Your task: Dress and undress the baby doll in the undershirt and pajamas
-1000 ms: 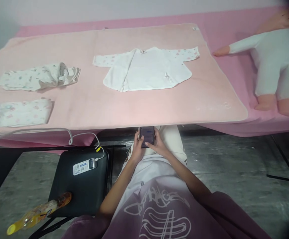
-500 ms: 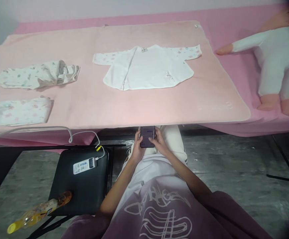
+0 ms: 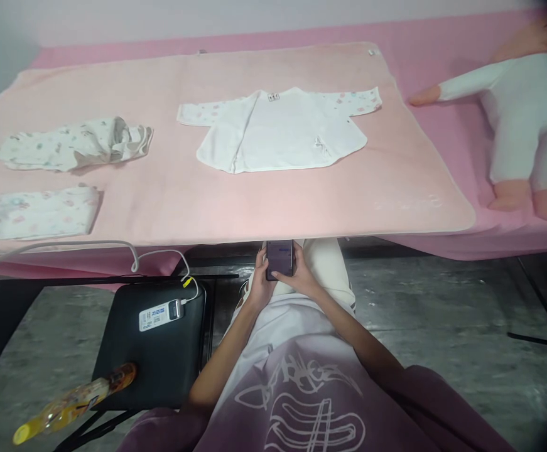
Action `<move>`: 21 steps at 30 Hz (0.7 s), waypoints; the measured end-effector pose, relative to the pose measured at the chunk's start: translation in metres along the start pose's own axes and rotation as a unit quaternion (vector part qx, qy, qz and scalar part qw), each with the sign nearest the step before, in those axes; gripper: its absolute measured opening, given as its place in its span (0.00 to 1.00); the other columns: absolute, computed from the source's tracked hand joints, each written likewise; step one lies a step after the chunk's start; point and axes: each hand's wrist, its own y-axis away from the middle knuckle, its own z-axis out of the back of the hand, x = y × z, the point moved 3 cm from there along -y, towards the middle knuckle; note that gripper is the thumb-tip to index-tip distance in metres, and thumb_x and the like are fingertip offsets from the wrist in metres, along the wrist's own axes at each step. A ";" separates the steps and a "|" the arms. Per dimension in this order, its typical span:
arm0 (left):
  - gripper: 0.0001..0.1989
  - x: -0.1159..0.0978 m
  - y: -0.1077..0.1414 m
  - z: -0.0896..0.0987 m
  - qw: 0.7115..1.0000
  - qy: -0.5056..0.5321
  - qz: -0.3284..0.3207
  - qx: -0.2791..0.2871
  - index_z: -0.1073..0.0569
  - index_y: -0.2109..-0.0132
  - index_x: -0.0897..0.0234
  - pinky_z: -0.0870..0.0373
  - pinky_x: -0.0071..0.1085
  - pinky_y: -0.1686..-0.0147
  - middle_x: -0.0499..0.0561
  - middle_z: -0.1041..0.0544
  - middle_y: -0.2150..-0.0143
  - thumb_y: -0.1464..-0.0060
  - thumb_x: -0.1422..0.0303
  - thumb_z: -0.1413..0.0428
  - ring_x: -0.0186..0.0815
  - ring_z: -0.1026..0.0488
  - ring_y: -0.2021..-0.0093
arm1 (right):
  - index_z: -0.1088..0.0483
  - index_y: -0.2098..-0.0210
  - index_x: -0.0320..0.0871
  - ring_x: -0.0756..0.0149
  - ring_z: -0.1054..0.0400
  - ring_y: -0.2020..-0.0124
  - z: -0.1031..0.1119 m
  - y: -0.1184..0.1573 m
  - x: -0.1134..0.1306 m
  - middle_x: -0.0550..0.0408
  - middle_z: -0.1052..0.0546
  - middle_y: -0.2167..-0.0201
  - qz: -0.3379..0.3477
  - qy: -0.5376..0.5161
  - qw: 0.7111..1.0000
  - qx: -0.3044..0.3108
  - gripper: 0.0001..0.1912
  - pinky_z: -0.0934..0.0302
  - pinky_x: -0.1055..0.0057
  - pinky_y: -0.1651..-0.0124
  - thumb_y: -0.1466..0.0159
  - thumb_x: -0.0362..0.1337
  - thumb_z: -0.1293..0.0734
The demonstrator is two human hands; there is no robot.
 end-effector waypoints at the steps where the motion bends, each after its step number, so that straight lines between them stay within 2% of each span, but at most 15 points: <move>1: 0.26 0.000 0.000 0.000 1.000 0.002 0.001 0.003 0.24 0.33 0.48 0.29 0.47 0.28 0.51 0.25 0.27 0.35 0.54 0.32 0.49 0.28 0.27 | 0.54 0.18 0.51 0.48 0.31 0.30 0.000 0.000 0.001 0.39 0.32 0.27 -0.001 -0.002 1.000 -0.002 0.65 0.35 0.49 0.24 0.41 0.53 0.14; 5: 0.28 0.001 -0.001 0.000 1.000 -0.015 -0.010 0.014 0.25 0.32 0.48 0.30 0.47 0.27 0.52 0.26 0.26 0.36 0.56 0.30 0.49 0.27 0.27 | 0.48 0.19 0.52 0.50 0.34 0.27 0.003 0.000 0.006 0.43 0.31 0.27 0.009 -0.032 0.999 -0.002 0.50 0.39 0.50 0.21 0.30 0.57 0.23; 7: 0.29 0.001 -0.001 0.001 0.999 -0.040 -0.021 0.004 0.25 0.32 0.48 0.31 0.45 0.26 0.52 0.27 0.25 0.37 0.58 0.29 0.48 0.28 0.26 | 0.46 0.19 0.52 0.49 0.36 0.26 0.005 0.000 0.009 0.45 0.31 0.26 0.010 -0.049 0.999 0.001 0.47 0.42 0.51 0.20 0.29 0.57 0.25; 14: 0.26 0.004 -0.003 0.002 1.000 -0.008 -0.014 0.006 0.23 0.33 0.51 0.28 0.47 0.29 0.54 0.21 0.31 0.34 0.53 0.32 0.49 0.25 0.30 | 0.43 0.20 0.53 0.49 0.37 0.24 0.009 0.000 0.010 0.48 0.32 0.24 -0.012 -0.073 0.997 0.013 0.45 0.44 0.51 0.19 0.29 0.57 0.26; 18: 0.25 0.004 -0.005 0.003 0.999 -0.023 -0.027 -0.022 0.23 0.35 0.51 0.27 0.43 0.30 0.53 0.22 0.30 0.35 0.54 0.30 0.47 0.25 0.31 | 0.43 0.20 0.53 0.49 0.36 0.25 0.010 0.000 0.010 0.47 0.31 0.24 -0.012 -0.080 0.997 0.011 0.45 0.43 0.51 0.19 0.30 0.57 0.26; 21: 0.26 0.003 -0.004 0.002 1.000 -0.011 -0.022 -0.005 0.23 0.34 0.50 0.27 0.44 0.30 0.53 0.22 0.30 0.34 0.52 0.31 0.48 0.25 0.30 | 0.41 0.21 0.53 0.49 0.36 0.25 0.011 0.000 0.010 0.48 0.30 0.25 -0.013 -0.078 0.997 0.012 0.43 0.44 0.50 0.19 0.29 0.56 0.26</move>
